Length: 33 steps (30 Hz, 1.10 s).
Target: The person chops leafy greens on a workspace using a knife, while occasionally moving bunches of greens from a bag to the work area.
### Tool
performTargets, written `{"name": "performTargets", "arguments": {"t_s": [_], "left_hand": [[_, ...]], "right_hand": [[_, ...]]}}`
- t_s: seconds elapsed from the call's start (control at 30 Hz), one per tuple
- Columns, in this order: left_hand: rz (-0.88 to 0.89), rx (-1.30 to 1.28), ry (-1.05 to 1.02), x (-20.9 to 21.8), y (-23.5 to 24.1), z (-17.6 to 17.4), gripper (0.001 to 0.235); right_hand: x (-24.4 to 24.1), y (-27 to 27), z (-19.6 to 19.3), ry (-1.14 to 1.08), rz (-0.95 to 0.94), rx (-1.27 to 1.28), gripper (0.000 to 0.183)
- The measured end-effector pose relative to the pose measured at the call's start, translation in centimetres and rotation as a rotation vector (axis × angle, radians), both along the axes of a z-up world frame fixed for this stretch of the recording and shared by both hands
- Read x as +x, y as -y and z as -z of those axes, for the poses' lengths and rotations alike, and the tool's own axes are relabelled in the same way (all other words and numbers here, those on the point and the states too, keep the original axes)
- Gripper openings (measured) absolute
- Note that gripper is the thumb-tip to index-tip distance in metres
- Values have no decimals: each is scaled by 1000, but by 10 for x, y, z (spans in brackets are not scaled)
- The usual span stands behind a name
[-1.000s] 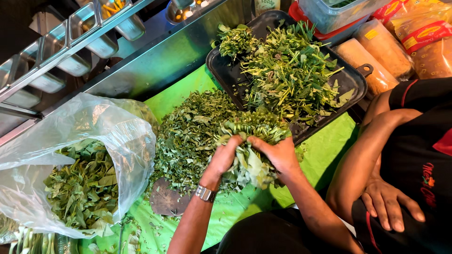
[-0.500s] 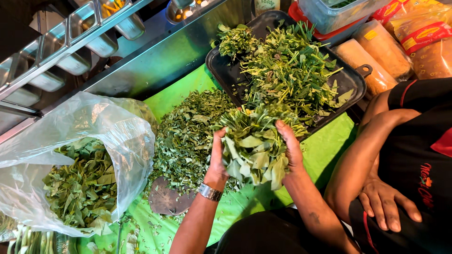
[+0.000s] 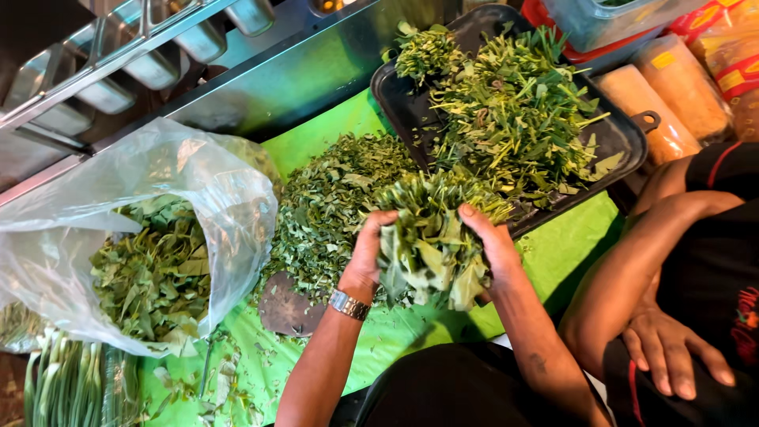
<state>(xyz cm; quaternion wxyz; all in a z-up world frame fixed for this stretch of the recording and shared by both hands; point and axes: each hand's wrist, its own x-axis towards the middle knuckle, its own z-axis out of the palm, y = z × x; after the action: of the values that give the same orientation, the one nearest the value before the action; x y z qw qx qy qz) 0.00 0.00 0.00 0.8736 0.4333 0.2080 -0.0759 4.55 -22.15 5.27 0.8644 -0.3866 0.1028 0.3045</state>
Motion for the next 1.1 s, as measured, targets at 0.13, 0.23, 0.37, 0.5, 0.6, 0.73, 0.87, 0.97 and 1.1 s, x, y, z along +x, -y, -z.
{"name": "performTargets", "arguments": {"t_s": [0.13,0.23,0.37,0.5,0.6,0.73,0.87,0.97,1.1], "left_hand": [[163,268,13,-8,1,-2,48],[349,425,170,-18,0,-28,48],[421,454,331,-18,6,-64,54],[235,322,311,-31,13,-55,71],[74,464,368,-53,13,-37,76],[-55,719,497,-72,8,-7,67],[-115,1203,498,-112,-21,12,65],[-252,1293,444,-161,-39,9,70],[-220,1478,263,-210,-105,-44,60]], "right_hand": [[-5,-6,1,113,-38,-296,49],[-8,-10,-5,207,-148,-441,61],[-13,-23,-15,774,-158,-357,97],[-11,-33,-16,973,-283,-447,100],[-17,-45,-18,980,-365,-462,103],[-31,-62,-17,865,-551,-350,98],[-53,-86,-10,873,-736,-275,92],[-78,-110,4,730,-954,-171,77],[-109,-141,22,1021,-904,-137,69]]}}
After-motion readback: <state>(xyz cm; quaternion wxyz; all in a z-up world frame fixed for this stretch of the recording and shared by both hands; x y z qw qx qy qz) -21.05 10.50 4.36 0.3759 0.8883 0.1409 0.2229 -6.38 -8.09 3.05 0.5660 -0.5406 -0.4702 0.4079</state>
